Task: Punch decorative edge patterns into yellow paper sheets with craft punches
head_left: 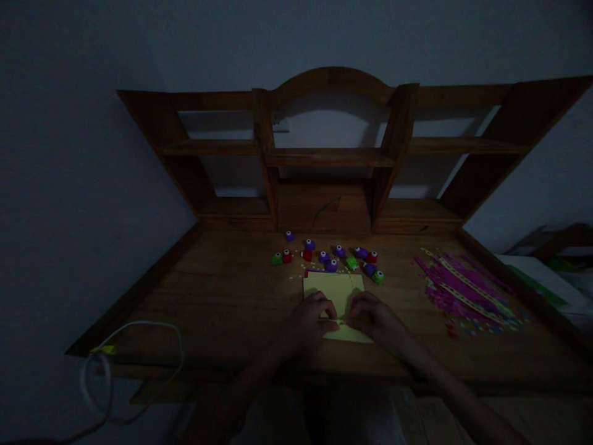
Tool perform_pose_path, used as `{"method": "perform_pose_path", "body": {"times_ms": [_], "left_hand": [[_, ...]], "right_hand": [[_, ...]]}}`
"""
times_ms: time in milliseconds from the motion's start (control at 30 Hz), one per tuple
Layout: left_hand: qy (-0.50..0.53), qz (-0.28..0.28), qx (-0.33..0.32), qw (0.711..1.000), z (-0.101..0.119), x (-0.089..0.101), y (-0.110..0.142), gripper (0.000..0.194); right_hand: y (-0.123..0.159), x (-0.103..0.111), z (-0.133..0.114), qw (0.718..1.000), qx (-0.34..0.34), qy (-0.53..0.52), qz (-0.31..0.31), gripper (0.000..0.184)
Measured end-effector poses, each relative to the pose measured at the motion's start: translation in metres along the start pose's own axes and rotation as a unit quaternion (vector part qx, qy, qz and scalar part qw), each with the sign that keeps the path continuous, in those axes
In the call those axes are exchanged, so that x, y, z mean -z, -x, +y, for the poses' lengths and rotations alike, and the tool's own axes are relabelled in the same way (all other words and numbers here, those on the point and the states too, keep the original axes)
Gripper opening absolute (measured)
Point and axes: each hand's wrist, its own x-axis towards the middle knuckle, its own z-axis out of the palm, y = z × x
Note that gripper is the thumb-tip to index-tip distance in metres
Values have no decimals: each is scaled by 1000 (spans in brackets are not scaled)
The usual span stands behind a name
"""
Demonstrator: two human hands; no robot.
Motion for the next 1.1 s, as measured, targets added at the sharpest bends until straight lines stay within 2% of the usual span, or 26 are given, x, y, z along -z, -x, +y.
{"method": "perform_pose_path", "body": {"times_ms": [233, 400, 600, 800, 967, 1100], "left_hand": [[-15, -19, -1, 1000, 5, 2, -6, 10], [-45, -20, -7, 999, 6, 0, -6, 9], [-69, -39, -33, 996, 9, 3, -5, 8], [-106, -56, -55, 991, 11, 7, -5, 9], [-117, -89, -53, 988, 6, 7, -11, 10], [-141, -147, -10, 979, -2, 8, -27, 18]], "right_hand": [[-2, 3, 7, 999, 38, 12, -14, 10], [-4, 2, 10, 999, 35, 31, -16, 4], [-8, -1, 10, 999, 7, 50, -7, 8], [-12, 5, 11, 997, 29, 59, -51, 5], [-15, 1, 19, 995, 31, 77, -52, 9], [-26, 7, 11, 989, -25, 120, -82, 14]]}}
